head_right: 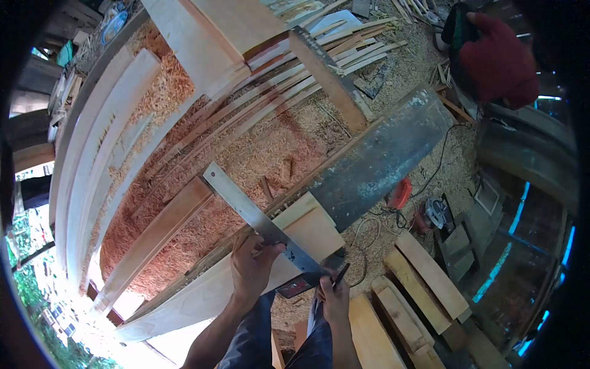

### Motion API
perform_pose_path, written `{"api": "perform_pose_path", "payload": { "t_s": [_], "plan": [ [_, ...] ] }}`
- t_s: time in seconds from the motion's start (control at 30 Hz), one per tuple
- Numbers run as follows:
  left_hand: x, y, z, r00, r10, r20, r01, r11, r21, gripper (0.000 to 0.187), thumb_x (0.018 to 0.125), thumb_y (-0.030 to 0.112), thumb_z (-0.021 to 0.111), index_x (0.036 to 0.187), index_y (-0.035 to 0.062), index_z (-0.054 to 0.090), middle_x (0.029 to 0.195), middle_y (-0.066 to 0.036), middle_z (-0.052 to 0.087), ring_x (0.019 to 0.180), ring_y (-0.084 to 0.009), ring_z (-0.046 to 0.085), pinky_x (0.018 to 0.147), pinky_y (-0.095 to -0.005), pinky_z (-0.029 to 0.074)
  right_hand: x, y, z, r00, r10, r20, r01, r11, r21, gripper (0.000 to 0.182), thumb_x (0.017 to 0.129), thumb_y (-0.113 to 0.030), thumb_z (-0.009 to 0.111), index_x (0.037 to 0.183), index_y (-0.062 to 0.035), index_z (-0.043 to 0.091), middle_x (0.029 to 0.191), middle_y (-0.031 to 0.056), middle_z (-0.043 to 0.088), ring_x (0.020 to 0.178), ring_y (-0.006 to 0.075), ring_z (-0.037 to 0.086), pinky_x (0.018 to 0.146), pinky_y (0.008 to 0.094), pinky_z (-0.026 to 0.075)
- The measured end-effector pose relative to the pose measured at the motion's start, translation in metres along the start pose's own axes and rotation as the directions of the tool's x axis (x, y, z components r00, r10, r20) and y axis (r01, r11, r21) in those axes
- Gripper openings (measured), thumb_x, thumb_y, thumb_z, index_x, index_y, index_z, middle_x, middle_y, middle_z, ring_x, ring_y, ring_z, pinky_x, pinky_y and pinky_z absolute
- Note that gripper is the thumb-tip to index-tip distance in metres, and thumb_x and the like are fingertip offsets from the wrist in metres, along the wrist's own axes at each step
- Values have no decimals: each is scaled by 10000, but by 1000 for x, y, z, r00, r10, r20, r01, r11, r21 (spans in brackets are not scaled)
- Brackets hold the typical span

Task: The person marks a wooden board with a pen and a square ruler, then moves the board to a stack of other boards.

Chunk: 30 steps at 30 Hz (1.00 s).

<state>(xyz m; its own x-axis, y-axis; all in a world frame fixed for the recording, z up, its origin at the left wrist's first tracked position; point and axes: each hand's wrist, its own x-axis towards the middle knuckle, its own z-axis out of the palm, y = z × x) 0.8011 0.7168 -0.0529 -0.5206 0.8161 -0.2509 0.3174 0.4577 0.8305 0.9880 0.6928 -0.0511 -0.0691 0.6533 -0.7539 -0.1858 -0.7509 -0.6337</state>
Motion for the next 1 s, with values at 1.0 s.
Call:
{"api": "perform_pose_path", "payload": {
  "t_s": [1.0],
  "plan": [
    [-11, -14, -18, 977, 195, -88, -175, 965, 197, 224, 737, 152, 684, 782, 14, 514, 730, -96, 501, 676, -280, 529, 593, -376, 428, -9, 20, 8, 995, -50, 82, 67, 971, -229, 316, 867, -326, 595, 959, -34, 516, 626, -29, 451, 462, 34, 366, 409, 198, 261]
  ]
}}
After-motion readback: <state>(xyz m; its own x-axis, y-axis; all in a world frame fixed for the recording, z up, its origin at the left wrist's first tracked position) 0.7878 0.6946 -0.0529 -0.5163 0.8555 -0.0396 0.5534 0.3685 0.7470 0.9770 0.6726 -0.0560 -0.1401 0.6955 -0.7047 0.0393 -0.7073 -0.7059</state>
